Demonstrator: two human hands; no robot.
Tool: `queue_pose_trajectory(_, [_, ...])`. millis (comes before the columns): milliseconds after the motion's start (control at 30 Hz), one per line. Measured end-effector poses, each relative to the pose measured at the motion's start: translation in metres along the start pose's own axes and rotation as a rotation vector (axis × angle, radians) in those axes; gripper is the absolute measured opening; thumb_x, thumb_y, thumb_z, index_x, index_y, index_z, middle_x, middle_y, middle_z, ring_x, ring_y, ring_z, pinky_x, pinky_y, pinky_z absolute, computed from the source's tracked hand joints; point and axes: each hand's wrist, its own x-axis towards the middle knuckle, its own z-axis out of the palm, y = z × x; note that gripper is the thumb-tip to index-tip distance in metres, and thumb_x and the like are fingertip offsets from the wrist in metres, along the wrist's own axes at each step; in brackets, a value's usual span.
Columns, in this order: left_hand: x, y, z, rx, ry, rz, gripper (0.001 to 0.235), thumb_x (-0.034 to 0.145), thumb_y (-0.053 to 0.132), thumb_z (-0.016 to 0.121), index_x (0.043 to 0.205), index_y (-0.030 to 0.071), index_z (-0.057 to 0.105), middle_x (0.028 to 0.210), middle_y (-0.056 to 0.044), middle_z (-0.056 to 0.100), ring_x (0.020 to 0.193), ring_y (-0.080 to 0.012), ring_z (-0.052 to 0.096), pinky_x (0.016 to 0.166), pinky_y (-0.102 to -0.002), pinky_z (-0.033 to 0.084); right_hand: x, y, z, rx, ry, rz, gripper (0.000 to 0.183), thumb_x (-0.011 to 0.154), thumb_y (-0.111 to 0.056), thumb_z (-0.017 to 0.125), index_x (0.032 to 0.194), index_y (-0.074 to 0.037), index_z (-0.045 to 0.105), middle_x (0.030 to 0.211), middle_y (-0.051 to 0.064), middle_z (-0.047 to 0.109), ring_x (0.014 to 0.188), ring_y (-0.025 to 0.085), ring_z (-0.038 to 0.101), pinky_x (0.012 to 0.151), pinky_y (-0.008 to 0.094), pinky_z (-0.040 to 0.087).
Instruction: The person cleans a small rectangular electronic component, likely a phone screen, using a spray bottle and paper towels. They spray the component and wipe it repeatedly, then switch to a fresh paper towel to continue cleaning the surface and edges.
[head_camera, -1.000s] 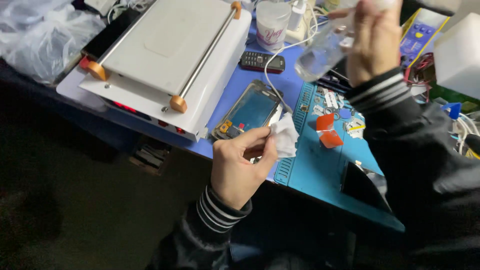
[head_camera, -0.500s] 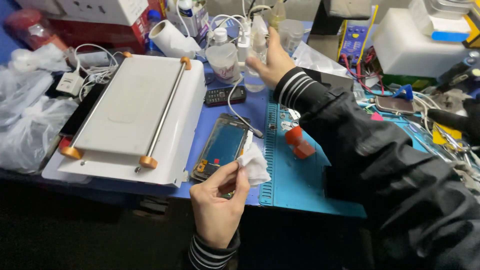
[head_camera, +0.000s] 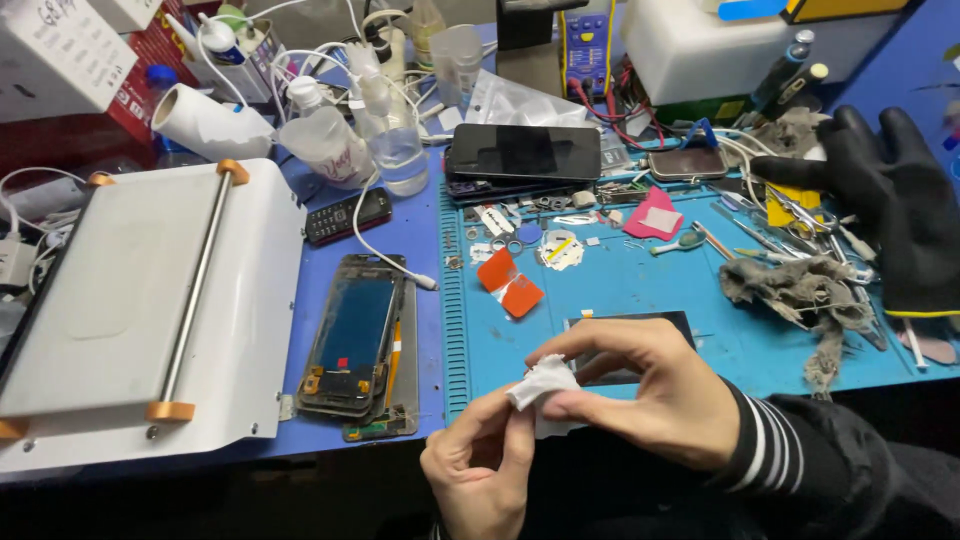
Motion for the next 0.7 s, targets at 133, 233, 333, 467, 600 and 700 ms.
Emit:
queue_pose_trajectory(133, [-0.008, -0.006, 0.016, -0.102, -0.009, -0.045, 0.016, 0.087, 0.01, 0.072, 0.096, 0.002, 0.082, 0.085, -0.009, 0.086, 0.075, -0.0107, 0.078, 0.067, -0.023, 0.063, -0.021, 0.009, -0.007, 0.059, 0.066, -0.121, 0.023, 0.089, -0.022, 0.075, 0.105, -0.007, 0.075, 0.103, 0.008, 0.08, 0.092, 0.02, 0.078, 0.086, 0.031, 0.062])
queue_pose_trajectory(233, [-0.01, -0.005, 0.027, -0.128, -0.11, 0.005, 0.014, 0.089, 0.007, 0.069, 0.097, 0.004, 0.081, 0.088, -0.009, 0.085, 0.077, -0.0098, 0.077, 0.07, -0.022, 0.061, -0.036, 0.019, -0.016, 0.071, 0.147, -0.101, 0.014, 0.092, -0.014, 0.068, 0.102, -0.007, 0.076, 0.097, 0.008, 0.08, 0.088, 0.019, 0.079, 0.083, 0.029, 0.063])
queue_pose_trajectory(333, [-0.006, 0.005, 0.033, -0.245, -0.311, -0.076, 0.028, 0.092, 0.013, 0.072, 0.117, 0.0, 0.073, 0.105, -0.017, 0.084, 0.098, -0.0223, 0.083, 0.09, -0.031, 0.065, -0.058, 0.035, -0.038, 0.235, 0.23, 0.08, 0.018, 0.092, -0.013, 0.066, 0.104, -0.001, 0.072, 0.103, 0.012, 0.084, 0.093, 0.018, 0.08, 0.083, 0.027, 0.061])
queue_pose_trajectory(467, [0.01, 0.003, 0.024, 0.204, -0.222, 0.138, 0.011, 0.083, 0.015, 0.081, 0.089, 0.012, 0.073, 0.076, 0.002, 0.078, 0.065, -0.0079, 0.075, 0.066, -0.021, 0.063, -0.079, 0.064, -0.077, -0.069, 0.437, 0.188, 0.024, 0.086, -0.006, 0.072, 0.108, 0.001, 0.069, 0.097, 0.009, 0.08, 0.083, 0.013, 0.077, 0.082, 0.023, 0.063])
queue_pose_trajectory(600, [0.039, 0.005, 0.012, 0.479, -0.237, 0.567, 0.015, 0.088, 0.011, 0.079, 0.085, 0.008, 0.065, 0.073, -0.003, 0.068, 0.057, -0.0138, 0.059, 0.053, -0.026, 0.05, -0.079, 0.052, -0.093, -0.54, 0.488, 0.275, 0.044, 0.089, -0.011, 0.073, 0.129, -0.008, 0.058, 0.106, 0.003, 0.079, 0.092, 0.003, 0.073, 0.046, 0.014, 0.041])
queue_pose_trajectory(700, [0.058, 0.01, 0.005, 0.662, -0.259, 0.731, 0.013, 0.094, 0.013, 0.075, 0.086, 0.006, 0.067, 0.078, -0.003, 0.069, 0.063, -0.0195, 0.06, 0.061, -0.032, 0.047, -0.087, 0.055, -0.102, -0.77, 0.382, 0.147, 0.046, 0.092, -0.008, 0.077, 0.136, -0.009, 0.066, 0.111, 0.008, 0.078, 0.102, 0.014, 0.075, 0.058, 0.021, 0.054])
